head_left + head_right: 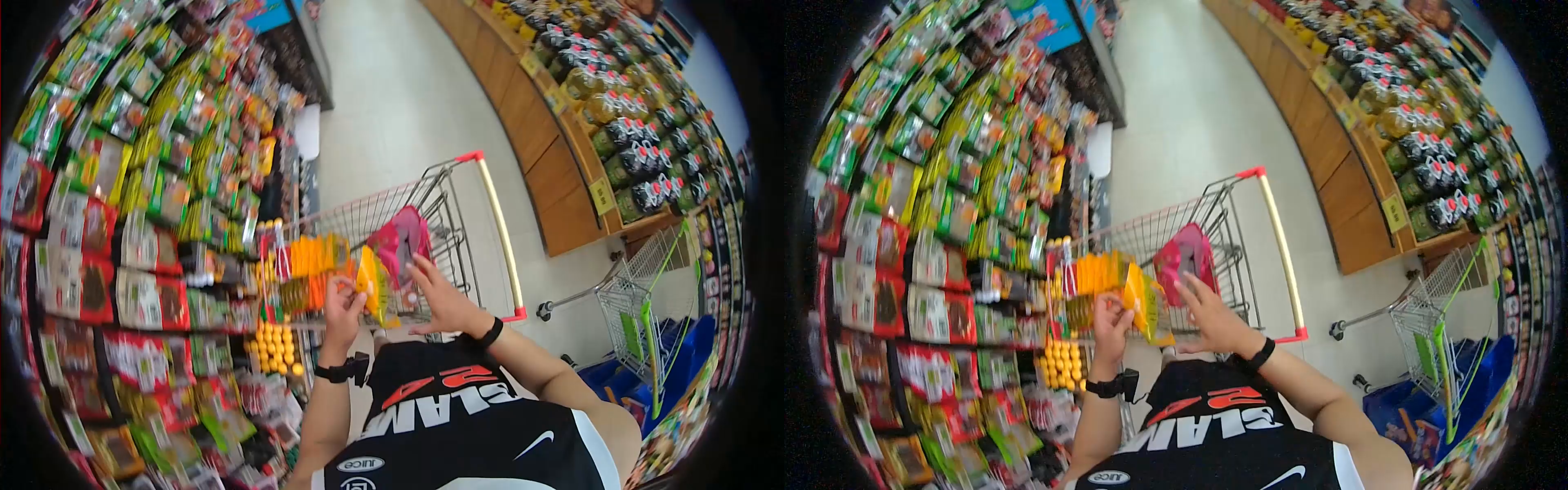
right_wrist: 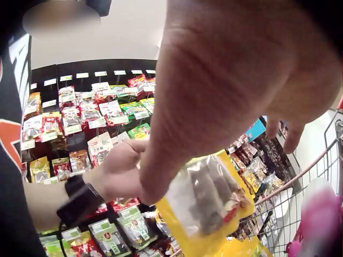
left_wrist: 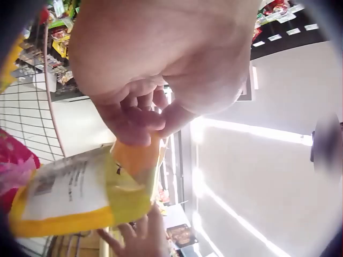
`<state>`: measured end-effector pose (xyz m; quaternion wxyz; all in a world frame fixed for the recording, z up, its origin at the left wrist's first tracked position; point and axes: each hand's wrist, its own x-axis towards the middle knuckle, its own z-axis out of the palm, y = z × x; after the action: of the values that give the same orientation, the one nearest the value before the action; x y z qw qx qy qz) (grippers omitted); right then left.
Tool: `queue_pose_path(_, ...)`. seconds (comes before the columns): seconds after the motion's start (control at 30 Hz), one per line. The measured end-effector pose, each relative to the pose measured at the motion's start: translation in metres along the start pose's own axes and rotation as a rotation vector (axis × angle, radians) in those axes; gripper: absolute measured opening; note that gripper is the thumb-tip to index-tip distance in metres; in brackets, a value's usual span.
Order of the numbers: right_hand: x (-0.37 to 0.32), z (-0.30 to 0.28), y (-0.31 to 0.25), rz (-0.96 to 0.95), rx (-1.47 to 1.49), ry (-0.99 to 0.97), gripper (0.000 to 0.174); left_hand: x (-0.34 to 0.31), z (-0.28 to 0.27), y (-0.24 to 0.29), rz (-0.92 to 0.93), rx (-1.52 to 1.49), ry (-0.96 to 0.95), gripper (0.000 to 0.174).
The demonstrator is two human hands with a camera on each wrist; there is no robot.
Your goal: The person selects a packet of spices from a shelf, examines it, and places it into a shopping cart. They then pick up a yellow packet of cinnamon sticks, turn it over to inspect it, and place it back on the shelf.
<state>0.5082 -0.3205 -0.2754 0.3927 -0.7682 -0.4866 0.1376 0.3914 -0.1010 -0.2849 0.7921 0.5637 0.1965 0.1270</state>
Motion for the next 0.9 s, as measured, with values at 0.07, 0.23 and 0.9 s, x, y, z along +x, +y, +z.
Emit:
queue_pose_path(0.07,-0.007,0.001,-0.005,-0.092,0.005,-0.014,0.125,-0.030,0.018,0.010,0.001,-0.123,0.009,0.037)
queue_pose_path(0.23,-0.024,0.045,-0.020,-0.081,0.635,-0.213,0.126,-0.082,0.033,0.026,0.032,-0.247,0.007,0.038)
queue_pose_path(0.9,-0.041,0.219,-0.133,0.512,1.685,-0.745,0.090,-0.340,-0.104,0.059,0.408,0.758,0.561,0.026)
